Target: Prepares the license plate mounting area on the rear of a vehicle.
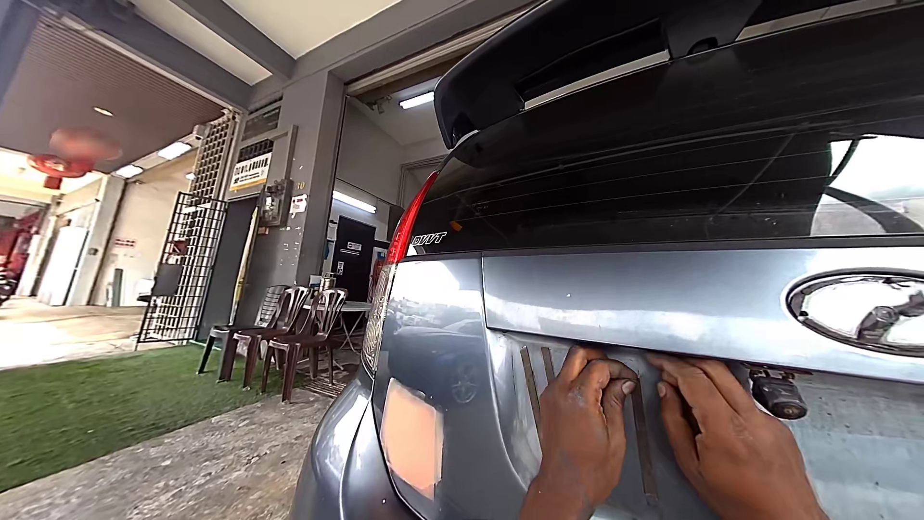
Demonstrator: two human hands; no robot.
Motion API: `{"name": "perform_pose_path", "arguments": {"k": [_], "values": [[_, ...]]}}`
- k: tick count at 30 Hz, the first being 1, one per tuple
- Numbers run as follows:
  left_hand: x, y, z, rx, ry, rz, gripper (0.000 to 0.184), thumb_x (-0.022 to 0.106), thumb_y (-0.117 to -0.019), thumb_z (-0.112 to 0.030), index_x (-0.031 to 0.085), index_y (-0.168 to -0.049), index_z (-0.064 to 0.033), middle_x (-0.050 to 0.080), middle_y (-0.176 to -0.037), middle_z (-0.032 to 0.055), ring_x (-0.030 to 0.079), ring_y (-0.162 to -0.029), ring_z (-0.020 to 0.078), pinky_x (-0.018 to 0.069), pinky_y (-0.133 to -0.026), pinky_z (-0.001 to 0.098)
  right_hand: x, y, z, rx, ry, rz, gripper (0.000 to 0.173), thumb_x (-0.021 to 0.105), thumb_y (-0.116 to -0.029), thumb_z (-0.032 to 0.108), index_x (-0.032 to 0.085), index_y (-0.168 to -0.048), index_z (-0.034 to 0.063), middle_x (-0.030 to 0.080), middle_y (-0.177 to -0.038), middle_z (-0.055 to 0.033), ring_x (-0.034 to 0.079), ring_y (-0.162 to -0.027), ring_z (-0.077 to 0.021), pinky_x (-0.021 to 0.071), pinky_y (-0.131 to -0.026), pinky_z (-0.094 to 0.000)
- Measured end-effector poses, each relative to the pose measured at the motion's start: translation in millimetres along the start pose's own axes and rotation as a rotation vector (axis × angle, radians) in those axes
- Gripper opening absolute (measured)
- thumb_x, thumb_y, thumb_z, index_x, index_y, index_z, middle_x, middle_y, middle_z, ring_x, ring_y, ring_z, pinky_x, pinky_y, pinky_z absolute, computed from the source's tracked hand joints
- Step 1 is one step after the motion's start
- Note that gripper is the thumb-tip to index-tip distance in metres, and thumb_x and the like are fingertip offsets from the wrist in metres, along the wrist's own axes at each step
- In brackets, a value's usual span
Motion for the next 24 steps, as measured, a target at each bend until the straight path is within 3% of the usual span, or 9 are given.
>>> {"name": "perform_pose_path", "arguments": {"k": [4,8,12,14,16,17,20,22,24], "values": [[2,5,4,0.045,0.086,-0.06,0.015,0.064,-0.1,-0.019,0.076,-0.097,-0.0114,0.069,-0.106,0.0017,0.067,-0.089,0.006,0.059,-0.074,0.023,5,2,0,-0.038,-0.012,0.032,0.029,0.052,-0.0996,0.026,0.079,-0.107,0.0182,0.069,-0.096,-0.0067,0.066,-0.067,-0.0161,0.0472,-0.044,-0.0307],[5,11,5,0.125,0.182,-0.102,0.014,0.064,-0.0997,-0.014,0.075,-0.097,-0.0062,0.068,-0.109,0.0072,0.068,-0.096,0.009,0.0598,-0.08,0.0222,6,3,-1,-0.045,-0.022,0.043,0.027,0.051,-0.1029,0.026,0.075,-0.093,0.0164,0.07,-0.094,-0.0045,0.067,-0.069,-0.0151,0.0477,-0.045,-0.0288],[5,14,4,0.159,0.256,-0.146,0.011,0.066,-0.0981,-0.01,0.074,-0.097,-0.002,0.066,-0.109,0.01,0.068,-0.095,0.0091,0.0602,-0.079,0.0201,7,2,2,-0.076,0.002,0.033,0.026,0.047,-0.1037,0.024,0.068,-0.091,0.0143,0.071,-0.095,-0.0047,0.068,-0.07,-0.0158,0.0465,-0.045,-0.0286],[2,14,4,0.132,0.291,-0.102,0.018,0.069,-0.0954,-0.01,0.071,-0.109,0.0017,0.064,-0.116,0.0127,0.066,-0.083,0.0066,0.0597,-0.068,0.019,6,3,1,-0.081,-0.038,0.023,0.025,0.047,-0.1044,0.024,0.067,-0.092,0.0144,0.071,-0.097,-0.0044,0.068,-0.071,-0.0135,0.0465,-0.046,-0.0259],[-4,14,4,0.084,0.262,-0.017,0.047,0.071,-0.0864,-0.009,0.06,-0.13,0.0031,0.06,-0.127,0.0149,0.059,-0.068,0.0035,0.0533,-0.054,0.0183,5,4,-1,-0.085,-0.084,0.016,0.025,0.047,-0.1049,0.024,0.068,-0.095,0.0147,0.07,-0.097,-0.0043,0.067,-0.072,-0.0117,0.0463,-0.047,-0.0244],[-7,13,4,0.078,0.207,0.016,0.051,0.072,-0.0843,-0.011,0.061,-0.132,0.0004,0.059,-0.128,0.0139,0.055,-0.064,0.0017,0.0503,-0.052,0.0171,5,5,-1,-0.084,-0.105,0.009,0.024,0.047,-0.1052,0.025,0.068,-0.096,0.0146,0.07,-0.097,-0.0042,0.067,-0.073,-0.011,0.0465,-0.048,-0.0238],[-7,9,2,0.101,0.04,0.076,0.027,0.073,-0.0933,-0.026,0.078,-0.116,-0.0129,0.062,-0.116,0.0077,0.055,-0.07,0.0009,0.0501,-0.061,0.0159,3,7,-3,-0.093,-0.176,0.0,0.023,0.048,-0.1057,0.025,0.066,-0.098,0.014,0.068,-0.098,-0.0053,0.066,-0.075,-0.01,0.0474,-0.051,-0.0222],[-5,7,2,0.106,0.045,0.032,0.016,0.069,-0.0963,-0.021,0.081,-0.103,-0.0121,0.067,-0.107,0.0047,0.064,-0.082,0.0031,0.0565,-0.071,0.0178,3,8,-3,-0.11,-0.214,0.001,0.023,0.049,-0.1062,0.026,0.067,-0.099,0.0139,0.068,-0.099,-0.0059,0.066,-0.077,-0.0099,0.0483,-0.053,-0.0215],[-3,6,2,0.111,0.073,0.009,0.015,0.067,-0.0975,-0.016,0.08,-0.098,-0.0087,0.069,-0.103,0.0046,0.067,-0.091,0.0062,0.0584,-0.078,0.0203,2,8,-4,-0.102,-0.237,0.0,0.022,0.049,-0.1062,0.027,0.067,-0.101,0.0146,0.068,-0.1,-0.0052,0.066,-0.079,-0.0084,0.049,-0.055,-0.0203]]}}
Point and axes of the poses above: each hand's wrist, its own y-axis away from the middle knuckle, its own x-axis out of the palm, z = x × y, the point moved 1 cm from there along -y, towards the middle knuckle
